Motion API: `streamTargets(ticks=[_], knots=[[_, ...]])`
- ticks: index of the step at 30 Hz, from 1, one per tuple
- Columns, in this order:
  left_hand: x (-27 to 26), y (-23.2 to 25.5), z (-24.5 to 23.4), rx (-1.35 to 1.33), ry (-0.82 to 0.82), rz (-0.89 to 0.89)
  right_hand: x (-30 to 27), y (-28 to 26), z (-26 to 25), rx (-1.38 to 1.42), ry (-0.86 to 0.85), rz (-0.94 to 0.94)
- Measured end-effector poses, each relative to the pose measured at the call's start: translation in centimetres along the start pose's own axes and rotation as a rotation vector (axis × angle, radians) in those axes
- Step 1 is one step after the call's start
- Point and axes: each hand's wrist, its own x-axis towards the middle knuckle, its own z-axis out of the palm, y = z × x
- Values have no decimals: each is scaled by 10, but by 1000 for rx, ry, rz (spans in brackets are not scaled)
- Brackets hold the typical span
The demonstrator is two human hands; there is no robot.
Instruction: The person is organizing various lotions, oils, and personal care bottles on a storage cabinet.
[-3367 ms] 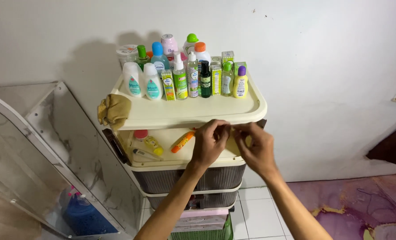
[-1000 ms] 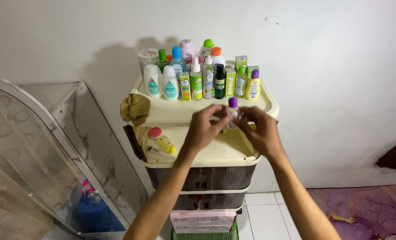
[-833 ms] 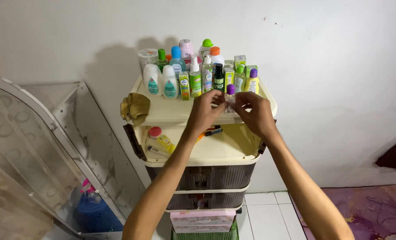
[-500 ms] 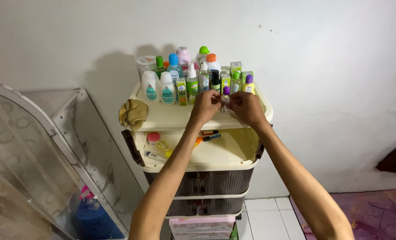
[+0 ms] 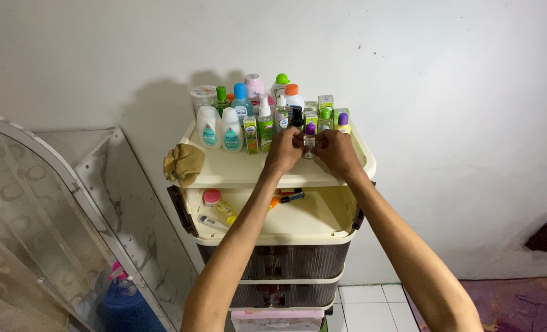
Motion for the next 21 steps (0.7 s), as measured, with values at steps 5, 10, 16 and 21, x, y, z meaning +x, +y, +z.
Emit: streamTargets(ticks=[5, 10, 16, 21], knots=[[0, 1, -2, 5, 13, 19, 2, 2, 2, -3, -25, 45], [-2, 6, -4, 4, 12, 2, -3, 0, 0, -29, -3, -32], [-24, 31, -23, -3, 86, 51, -29, -32, -20, -95, 169, -199], [-78, 64, -45, -87, 188, 232, -87, -86, -42, 143, 138, -145]])
